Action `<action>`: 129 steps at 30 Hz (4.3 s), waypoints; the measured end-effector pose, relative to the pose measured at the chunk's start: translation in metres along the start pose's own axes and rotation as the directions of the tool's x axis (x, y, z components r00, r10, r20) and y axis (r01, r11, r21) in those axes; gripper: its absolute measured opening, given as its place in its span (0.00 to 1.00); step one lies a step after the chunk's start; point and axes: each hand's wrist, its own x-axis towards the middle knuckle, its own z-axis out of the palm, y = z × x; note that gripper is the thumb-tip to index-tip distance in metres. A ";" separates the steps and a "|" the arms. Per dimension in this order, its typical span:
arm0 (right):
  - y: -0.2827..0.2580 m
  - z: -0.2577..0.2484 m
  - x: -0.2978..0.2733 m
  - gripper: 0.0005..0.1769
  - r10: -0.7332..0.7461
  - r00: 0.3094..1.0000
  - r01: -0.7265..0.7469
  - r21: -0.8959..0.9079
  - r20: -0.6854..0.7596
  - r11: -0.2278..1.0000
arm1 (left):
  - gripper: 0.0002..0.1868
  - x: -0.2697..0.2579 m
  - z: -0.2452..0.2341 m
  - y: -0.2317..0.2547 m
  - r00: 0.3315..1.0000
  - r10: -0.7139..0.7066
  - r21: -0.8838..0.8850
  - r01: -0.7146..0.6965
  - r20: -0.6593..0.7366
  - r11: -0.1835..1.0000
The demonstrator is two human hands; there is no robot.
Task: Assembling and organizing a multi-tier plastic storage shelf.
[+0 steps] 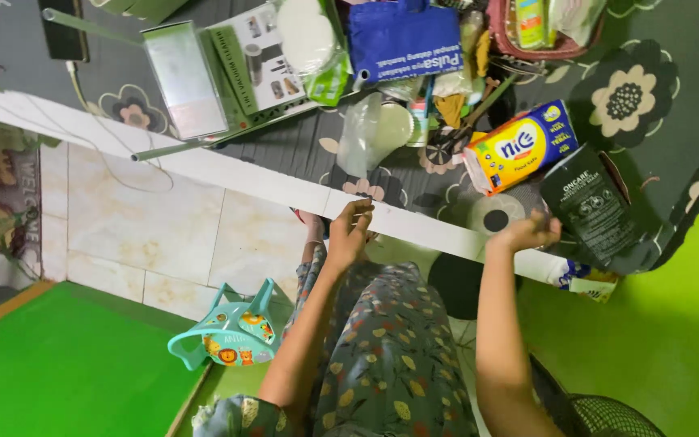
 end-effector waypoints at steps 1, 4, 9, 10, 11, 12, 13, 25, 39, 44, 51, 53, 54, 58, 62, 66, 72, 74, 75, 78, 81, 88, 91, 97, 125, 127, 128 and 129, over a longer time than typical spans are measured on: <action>-0.012 0.021 -0.038 0.22 0.000 1.000 0.000 0.002 0.019 1.000 | 0.17 0.009 -0.013 -0.004 1.000 0.001 -0.006 -0.002 -0.018 1.000; -0.057 0.077 -0.149 0.09 -0.007 0.927 0.007 0.001 0.376 1.000 | 0.18 0.026 -0.052 -0.012 0.987 0.008 -0.031 -0.013 -0.161 0.999; -0.070 0.213 -0.260 0.24 0.212 0.335 -0.081 -0.196 0.918 0.977 | 0.18 0.045 -0.123 0.010 0.910 -0.041 -0.072 0.012 -0.413 0.997; -0.073 0.244 -0.270 0.24 0.218 0.329 -0.078 -0.204 0.919 0.976 | 0.18 0.049 -0.135 0.010 0.907 -0.049 -0.077 0.018 -0.417 0.997; -0.074 0.275 -0.281 0.37 0.359 0.326 -0.149 -0.327 0.875 0.933 | 0.18 0.052 -0.147 0.011 0.894 -0.049 -0.079 0.015 -0.445 0.997; -0.076 0.305 -0.293 0.50 0.492 0.317 -0.218 -0.443 0.811 0.870 | 0.18 0.055 -0.159 0.011 0.882 -0.050 -0.080 0.014 -0.469 0.997; -0.075 0.323 -0.297 0.50 0.498 0.316 -0.215 -0.450 0.808 0.867 | 0.18 0.058 -0.169 0.009 0.881 -0.058 -0.085 0.021 -0.470 0.996; -0.085 0.412 -0.336 0.58 0.802 0.381 -0.379 -0.713 0.461 0.590 | 0.16 0.083 -0.232 0.008 0.916 -0.018 -0.045 0.000 -0.400 0.999; -0.237 0.296 -0.337 0.56 -0.125 0.531 0.001 0.147 0.838 0.989 | 0.17 0.102 -0.259 0.002 0.955 -0.075 -0.124 0.041 -0.285 0.991; -0.266 0.279 -0.216 0.54 -0.155 0.781 0.164 0.041 0.605 0.986 | 0.16 0.128 -0.232 -0.013 0.966 -0.040 -0.106 0.012 -0.257 0.994; -0.165 0.330 -0.096 0.42 0.581 0.521 -0.413 -0.410 0.626 0.813 | 0.15 0.177 -0.206 0.000 0.961 0.045 0.006 -0.046 -0.272 0.999; -0.129 0.337 -0.073 0.39 0.602 0.490 -0.475 -0.386 0.631 0.791 | 0.16 0.190 -0.205 0.000 0.953 0.107 0.089 -0.084 -0.284 0.992; -0.112 0.337 -0.062 0.36 0.619 0.461 -0.530 -0.361 0.636 0.767 | 0.17 0.195 -0.204 0.000 0.942 0.168 0.168 -0.123 -0.289 0.978; -0.198 0.311 -0.151 0.23 0.277 0.836 -0.109 -0.352 0.474 0.930 | 0.20 0.222 -0.193 -0.033 0.908 0.288 0.325 -0.186 -0.303 0.927; -0.218 0.287 -0.247 0.09 -0.455 0.671 0.432 0.189 0.585 0.882 | 0.27 0.231 -0.185 -0.023 0.932 0.154 0.408 -0.007 -0.327 0.913; -0.176 0.319 -0.323 0.08 -0.194 0.268 0.454 0.053 0.944 0.889 | 0.29 0.227 -0.183 -0.017 0.937 0.070 0.421 0.086 -0.341 0.903; -0.002 0.387 -0.322 0.12 0.186 0.188 0.561 -0.261 0.964 0.785 | 0.22 0.222 -0.190 -0.019 0.955 0.116 0.488 0.033 -0.273 0.872; -0.006 0.392 -0.335 0.13 0.247 0.275 0.339 -0.334 0.929 0.880 | 0.21 0.218 -0.193 -0.012 0.951 0.114 0.468 0.036 -0.288 0.883; -0.008 0.393 -0.339 0.17 0.324 0.348 0.098 -0.378 0.880 0.921 | 0.19 0.216 -0.192 -0.009 0.948 0.112 0.443 0.034 -0.298 0.896; -0.041 0.392 -0.335 0.22 0.330 0.298 -0.051 -0.330 0.896 0.942 | 0.17 0.207 -0.195 0.005 0.948 0.066 0.351 0.051 -0.312 0.935; -0.074 0.374 -0.327 0.24 0.095 0.223 0.234 -0.148 0.970 0.961 | 0.17 0.200 -0.196 0.005 0.945 0.146 0.242 -0.074 -0.294 0.968; -0.221 0.285 -0.309 0.19 -0.227 0.270 0.232 0.166 0.936 0.959 | 0.19 0.149 -0.177 0.000 0.945 0.133 -0.212 -0.202 -0.300 0.956; -0.267 0.257 -0.284 0.25 -0.374 0.493 0.171 0.334 0.786 0.927 | 0.16 0.141 -0.170 -0.033 0.952 0.071 -0.206 -0.136 -0.297 0.969; -0.236 0.216 -0.170 0.28 -0.265 0.838 0.137 0.287 0.477 0.948 | 0.12 0.142 -0.162 -0.047 0.973 -0.023 -0.120 -0.005 -0.230 0.993; -0.167 0.295 -0.312 0.21 -0.431 0.534 0.533 0.107 0.727 0.839 | 0.16 0.143 -0.175 -0.058 0.921 -0.082 -0.135 0.033 -0.380 0.990; -0.174 0.321 -0.331 0.22 -0.453 0.505 0.610 0.068 0.735 0.789 | 0.18 0.140 -0.192 -0.063 0.892 -0.112 -0.159 0.046 -0.438 0.986; -0.183 0.331 -0.343 0.25 -0.469 0.509 0.674 0.005 0.722 0.739 | 0.18 0.142 -0.201 -0.068 0.876 -0.142 -0.203 0.052 -0.461 0.978; -0.192 0.341 -0.354 0.28 -0.485 0.511 0.729 -0.060 0.709 0.681 | 0.19 0.145 -0.211 -0.073 0.859 -0.173 -0.248 0.056 -0.482 0.967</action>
